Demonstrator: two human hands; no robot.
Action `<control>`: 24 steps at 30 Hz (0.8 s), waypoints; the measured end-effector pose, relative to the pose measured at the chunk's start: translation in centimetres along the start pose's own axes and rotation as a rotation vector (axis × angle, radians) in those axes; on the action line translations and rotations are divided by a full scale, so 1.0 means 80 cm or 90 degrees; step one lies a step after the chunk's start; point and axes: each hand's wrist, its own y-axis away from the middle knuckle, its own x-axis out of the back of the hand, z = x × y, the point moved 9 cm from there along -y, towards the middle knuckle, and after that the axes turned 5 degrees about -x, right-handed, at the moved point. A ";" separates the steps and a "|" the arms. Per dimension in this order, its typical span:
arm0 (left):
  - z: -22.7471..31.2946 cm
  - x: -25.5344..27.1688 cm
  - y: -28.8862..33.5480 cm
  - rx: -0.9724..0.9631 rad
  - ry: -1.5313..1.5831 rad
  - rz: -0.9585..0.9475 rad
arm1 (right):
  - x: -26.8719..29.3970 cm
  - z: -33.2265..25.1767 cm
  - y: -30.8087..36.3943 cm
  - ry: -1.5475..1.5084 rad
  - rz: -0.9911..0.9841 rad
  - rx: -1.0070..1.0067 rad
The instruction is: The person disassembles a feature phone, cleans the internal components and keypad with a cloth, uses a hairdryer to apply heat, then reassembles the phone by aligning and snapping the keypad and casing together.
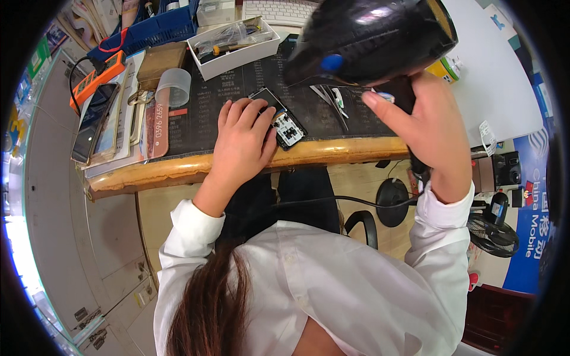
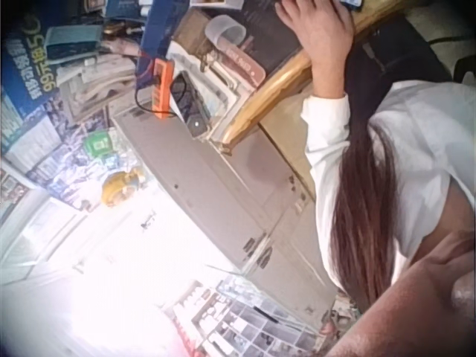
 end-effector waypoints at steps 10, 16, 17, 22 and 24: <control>0.001 0.003 0.002 0.007 0.006 0.004 | -0.009 -0.035 -0.013 -0.046 -0.020 0.140; 0.000 0.003 0.001 0.009 0.003 0.006 | -0.007 -0.003 -0.015 0.036 -0.057 0.062; -0.001 0.002 0.002 0.013 0.006 0.003 | -0.007 0.002 -0.006 -0.038 -0.094 0.051; -0.002 -0.001 0.000 0.015 0.012 -0.010 | 0.012 0.039 0.058 -0.168 -0.070 -0.053; -0.001 -0.001 0.000 0.012 0.014 -0.011 | 0.012 0.051 0.074 -0.246 -0.067 -0.087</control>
